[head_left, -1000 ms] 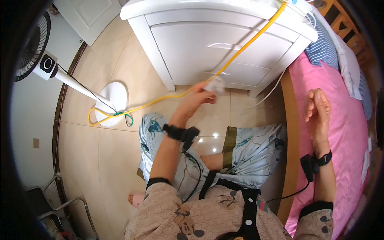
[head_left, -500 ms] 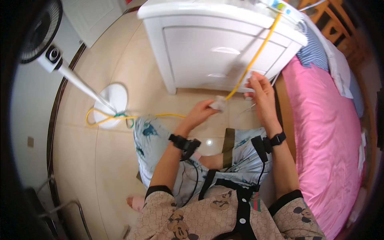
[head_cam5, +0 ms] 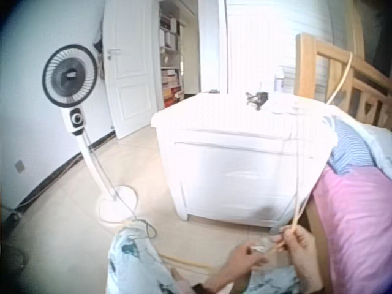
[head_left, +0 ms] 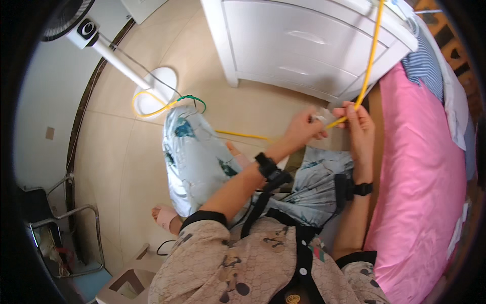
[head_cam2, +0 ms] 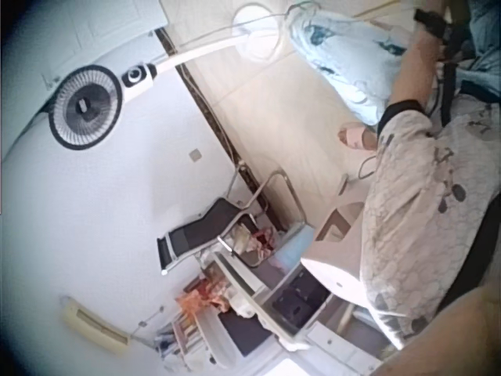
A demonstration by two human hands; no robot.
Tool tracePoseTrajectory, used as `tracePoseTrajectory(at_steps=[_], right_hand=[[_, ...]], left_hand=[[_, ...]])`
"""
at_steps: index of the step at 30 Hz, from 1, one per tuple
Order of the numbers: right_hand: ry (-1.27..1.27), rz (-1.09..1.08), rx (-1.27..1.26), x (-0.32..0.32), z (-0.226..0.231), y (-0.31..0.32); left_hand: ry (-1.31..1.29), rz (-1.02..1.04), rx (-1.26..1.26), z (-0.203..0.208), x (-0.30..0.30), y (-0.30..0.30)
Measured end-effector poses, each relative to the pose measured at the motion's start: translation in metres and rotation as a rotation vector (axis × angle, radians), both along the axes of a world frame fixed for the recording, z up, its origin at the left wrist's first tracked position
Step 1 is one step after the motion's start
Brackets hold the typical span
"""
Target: The person wipes the exterior surfaces of a white bedside drawer unit with a cloth, including the bottom edge and front panels, while moving a yellow power cord aside.
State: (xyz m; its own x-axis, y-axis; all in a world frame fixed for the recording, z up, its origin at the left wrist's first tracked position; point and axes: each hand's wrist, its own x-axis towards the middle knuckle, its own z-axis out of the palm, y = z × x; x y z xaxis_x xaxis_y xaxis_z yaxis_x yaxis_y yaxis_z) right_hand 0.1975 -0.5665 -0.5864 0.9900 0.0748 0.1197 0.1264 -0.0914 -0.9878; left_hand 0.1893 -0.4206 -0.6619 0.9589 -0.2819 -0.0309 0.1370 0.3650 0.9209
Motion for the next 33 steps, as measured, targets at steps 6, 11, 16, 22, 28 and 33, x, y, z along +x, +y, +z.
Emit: tracePoseTrajectory(at_steps=[6, 11, 16, 22, 28, 33], right_hand=[[-0.024, 0.06, 0.025, 0.0, 0.019, 0.005], [-0.072, 0.07, 0.071, 0.013, 0.043, 0.006], [-0.255, -0.23, 0.321, 0.01, 0.082, -0.01], [-0.366, -0.326, 0.606, 0.003, 0.089, -0.03], [-0.413, -0.225, 0.7, -0.006, 0.089, -0.028], [-0.211, 0.275, 0.6, -0.021, 0.083, 0.015]], left_hand=[[-0.104, 0.016, 0.201, 0.047, 0.004, 0.018], [-0.386, -0.068, 0.547, 0.083, 0.002, 0.006], [-0.98, 0.191, 1.036, 0.06, -0.001, 0.069], [-1.007, 0.4, 1.257, 0.093, -0.013, 0.169], [-0.62, 0.688, 0.944, 0.111, -0.014, 0.212], [-1.1, 0.491, 0.974, 0.137, -0.003, 0.144]])
